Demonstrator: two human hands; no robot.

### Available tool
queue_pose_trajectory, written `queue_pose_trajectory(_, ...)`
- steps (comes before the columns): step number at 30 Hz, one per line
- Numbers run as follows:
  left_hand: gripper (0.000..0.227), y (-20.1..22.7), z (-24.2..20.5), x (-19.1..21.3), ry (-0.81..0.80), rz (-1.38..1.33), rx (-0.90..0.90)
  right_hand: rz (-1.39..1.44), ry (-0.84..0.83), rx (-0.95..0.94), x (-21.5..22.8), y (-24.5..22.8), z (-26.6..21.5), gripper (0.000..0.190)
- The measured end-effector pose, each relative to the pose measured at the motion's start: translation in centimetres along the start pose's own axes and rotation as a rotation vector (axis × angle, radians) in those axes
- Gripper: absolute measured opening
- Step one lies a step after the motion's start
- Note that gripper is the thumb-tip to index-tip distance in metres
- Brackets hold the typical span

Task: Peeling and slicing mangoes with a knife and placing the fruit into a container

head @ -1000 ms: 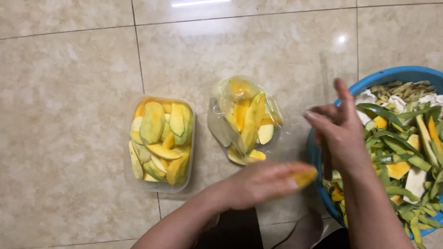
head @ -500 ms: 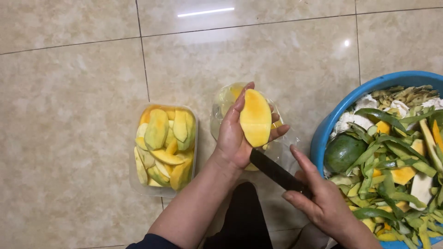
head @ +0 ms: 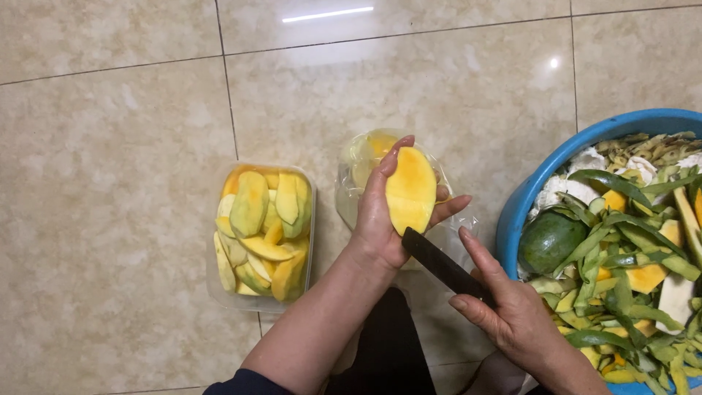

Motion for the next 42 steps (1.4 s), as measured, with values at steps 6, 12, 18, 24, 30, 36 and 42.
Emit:
queue_pose_trajectory(6,0.04,-0.5,0.3,0.5,-0.063,-0.099,0.02,-0.062,-0.002,0.022,-0.6,0.3,0.4,0.091)
queue_pose_trajectory(12,0.04,-1.1,0.1,0.5,-0.031,-0.03,0.024,-0.037,0.048,0.101,-0.8,-0.2,1.3,0.086)
queue_pose_trajectory(18,0.038,-2.3,-0.5,0.6,-0.032,-0.029,0.044,-0.04,0.045,0.074,-0.4,-1.2,2.2,0.087)
queue_pose_trajectory(24,0.036,-2.4,-1.1,0.5,-0.027,0.042,0.035,0.05,0.013,0.127,0.0,-2.3,3.4,0.088)
queue_pose_trajectory(30,0.035,-1.6,-1.2,0.1,0.013,0.248,0.03,0.182,0.063,0.13,-0.2,-1.6,3.8,0.085)
queue_pose_trajectory(36,0.047,-1.8,-1.0,0.8,-0.115,0.54,-0.053,0.148,0.061,0.089,0.6,-1.2,3.1,0.098)
queue_pose_trajectory(42,0.039,-2.4,-1.1,2.1,-0.098,0.435,-0.036,0.154,-0.011,-0.047,0.0,-1.2,3.0,0.105)
Point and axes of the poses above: each hand's wrist, its own z-axis towards the middle knuckle, its own x-axis out of the back of the hand, y = z × x, the point moved 4 cm from there along z, towards the middle knuckle, and after that the axes turned 11 degrees about -x, right-handed, at the moved point
